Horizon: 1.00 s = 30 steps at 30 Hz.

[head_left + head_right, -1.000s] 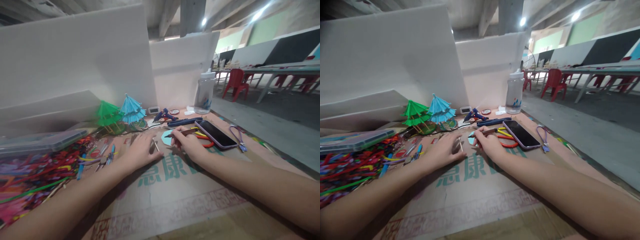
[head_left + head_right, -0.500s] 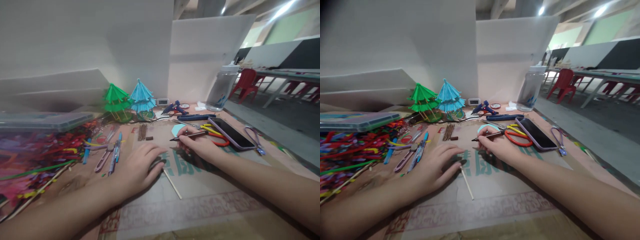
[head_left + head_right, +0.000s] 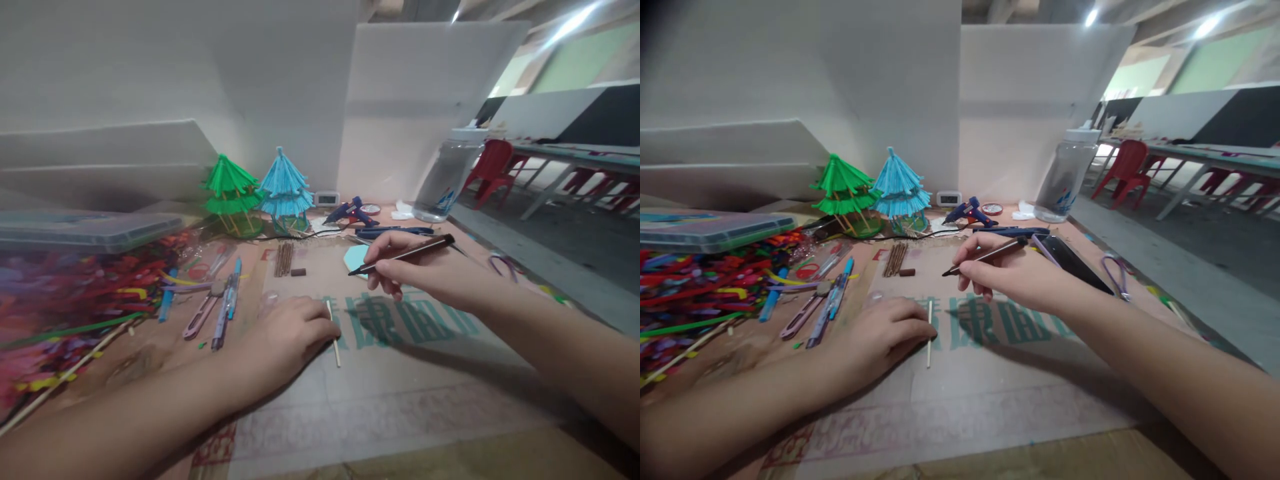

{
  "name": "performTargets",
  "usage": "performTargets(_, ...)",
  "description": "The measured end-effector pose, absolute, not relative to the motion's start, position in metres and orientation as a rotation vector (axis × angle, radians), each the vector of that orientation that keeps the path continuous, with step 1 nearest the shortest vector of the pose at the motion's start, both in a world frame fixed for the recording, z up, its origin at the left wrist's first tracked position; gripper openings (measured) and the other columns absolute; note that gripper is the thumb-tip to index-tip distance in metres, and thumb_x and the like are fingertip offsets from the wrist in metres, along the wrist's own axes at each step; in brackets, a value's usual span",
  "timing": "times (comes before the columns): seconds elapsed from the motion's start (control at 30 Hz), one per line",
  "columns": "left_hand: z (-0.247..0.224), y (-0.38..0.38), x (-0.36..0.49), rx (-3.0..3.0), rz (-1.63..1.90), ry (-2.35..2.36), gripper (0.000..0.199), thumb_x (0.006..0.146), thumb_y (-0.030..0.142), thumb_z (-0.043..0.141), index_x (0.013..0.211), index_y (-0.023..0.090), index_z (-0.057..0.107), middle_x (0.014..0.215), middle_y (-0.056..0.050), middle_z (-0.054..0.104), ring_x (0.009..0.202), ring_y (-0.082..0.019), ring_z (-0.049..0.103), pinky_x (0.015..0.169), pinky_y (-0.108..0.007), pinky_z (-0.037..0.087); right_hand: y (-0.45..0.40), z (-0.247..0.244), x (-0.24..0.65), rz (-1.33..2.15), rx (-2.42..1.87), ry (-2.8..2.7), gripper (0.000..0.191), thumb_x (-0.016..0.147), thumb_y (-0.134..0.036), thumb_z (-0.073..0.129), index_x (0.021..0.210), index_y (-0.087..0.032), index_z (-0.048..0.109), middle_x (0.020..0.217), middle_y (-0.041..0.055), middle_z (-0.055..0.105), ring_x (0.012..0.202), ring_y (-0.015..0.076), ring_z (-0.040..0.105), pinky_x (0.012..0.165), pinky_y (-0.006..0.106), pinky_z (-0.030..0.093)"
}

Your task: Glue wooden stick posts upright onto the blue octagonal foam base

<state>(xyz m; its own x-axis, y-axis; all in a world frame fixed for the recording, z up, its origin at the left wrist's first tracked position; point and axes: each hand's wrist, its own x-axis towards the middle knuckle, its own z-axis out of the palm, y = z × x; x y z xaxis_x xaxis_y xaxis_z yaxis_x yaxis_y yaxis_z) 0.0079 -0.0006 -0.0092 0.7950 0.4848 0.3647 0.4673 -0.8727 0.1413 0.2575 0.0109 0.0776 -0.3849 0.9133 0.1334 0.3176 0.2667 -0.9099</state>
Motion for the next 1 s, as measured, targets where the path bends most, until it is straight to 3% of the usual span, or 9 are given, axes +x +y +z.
performTargets(0.17,-0.006,-0.004,0.009,2.823,0.685,0.836,0.026,0.102,0.029,0.049,0.123,0.023,0.063,0.104,-0.005,0.07,0.095,-0.021,0.064,0.081,-0.035,0.049,0.002,0.076,0.249,1.098,-1.09,-1.87,0.009,0.087,-0.024,0.064,0.095,-0.019,0.065,0.081,0.0034,0.073,0.062,0.0116,0.063,0.056,0.025,0.053)
performTargets(0.27,-0.005,-0.011,0.008,2.815,0.705,0.891,0.024,0.101,0.028,0.049,0.119,0.021,0.063,0.1,-0.006,0.07,0.092,-0.022,0.065,0.081,-0.037,0.049,0.01,0.05,0.243,1.148,-1.077,-1.807,0.01,0.088,-0.023,0.06,0.097,-0.02,0.062,0.08,0.0022,0.072,0.063,0.0114,0.063,0.058,0.025,0.052)
performTargets(0.43,-0.006,-0.011,0.006,2.963,0.665,0.8,0.027,0.101,0.024,0.044,0.117,0.022,0.067,0.086,-0.005,0.065,0.079,-0.021,0.06,0.067,-0.034,0.044,0.024,0.016,0.242,1.178,-1.06,-1.688,0.011,0.089,-0.029,0.061,0.096,-0.021,0.058,0.079,0.0008,0.07,0.06,0.0119,0.062,0.059,0.028,0.052)
performTargets(0.67,-0.007,-0.008,0.007,2.942,0.674,0.792,0.028,0.101,0.026,0.045,0.118,0.02,0.067,0.09,-0.006,0.066,0.083,-0.022,0.061,0.071,-0.035,0.046,0.021,0.015,0.236,1.164,-1.148,-1.713,0.014,0.086,-0.028,0.06,0.09,-0.023,0.047,0.066,-0.0048,0.065,0.047,0.009,0.054,0.047,0.023,0.045)
performTargets(1.0,-0.006,-0.011,0.007,2.907,0.59,0.841,0.028,0.1,0.025,0.046,0.113,0.021,0.07,0.083,-0.005,0.068,0.074,-0.021,0.063,0.066,-0.033,0.047,0.025,0.014,0.237,1.076,-1.22,-1.767,0.014,0.085,-0.032,0.06,0.08,-0.021,0.051,0.064,-0.0024,0.066,0.045,0.0096,0.054,0.045,0.022,0.043)
